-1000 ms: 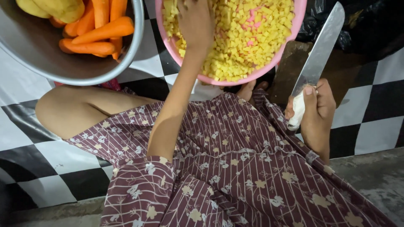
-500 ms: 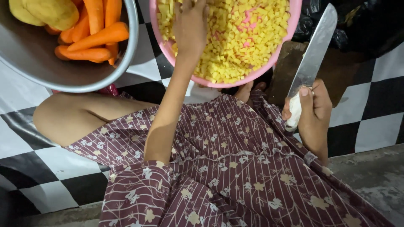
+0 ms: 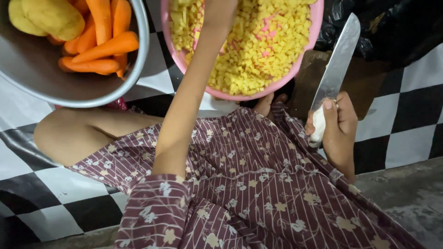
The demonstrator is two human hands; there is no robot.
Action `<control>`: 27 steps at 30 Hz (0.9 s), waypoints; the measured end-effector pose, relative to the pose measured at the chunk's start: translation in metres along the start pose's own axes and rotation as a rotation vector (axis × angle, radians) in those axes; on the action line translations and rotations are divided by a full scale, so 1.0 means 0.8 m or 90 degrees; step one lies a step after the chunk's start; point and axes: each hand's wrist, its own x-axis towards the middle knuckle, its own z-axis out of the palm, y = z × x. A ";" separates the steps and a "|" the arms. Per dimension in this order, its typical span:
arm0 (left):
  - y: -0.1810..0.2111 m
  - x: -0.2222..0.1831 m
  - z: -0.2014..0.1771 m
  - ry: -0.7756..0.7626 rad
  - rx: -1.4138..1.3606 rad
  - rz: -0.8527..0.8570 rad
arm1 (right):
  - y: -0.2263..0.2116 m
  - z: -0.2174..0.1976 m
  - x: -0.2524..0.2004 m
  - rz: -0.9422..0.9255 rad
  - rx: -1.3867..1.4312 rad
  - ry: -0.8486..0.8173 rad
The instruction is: Dicing potatoes into small cubes using a knife on a cutting board.
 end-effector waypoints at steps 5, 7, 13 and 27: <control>0.011 -0.001 0.013 -0.045 -0.025 0.038 | 0.006 -0.001 0.001 0.014 0.021 -0.002; 0.018 0.001 0.016 -0.052 -0.031 0.049 | -0.013 0.004 -0.001 0.053 0.039 -0.001; 0.060 -0.002 0.123 -0.089 0.043 0.211 | -0.035 0.013 -0.006 0.090 0.028 -0.003; 0.046 -0.039 0.048 -0.169 -0.394 0.011 | -0.025 0.008 -0.005 0.079 0.065 -0.013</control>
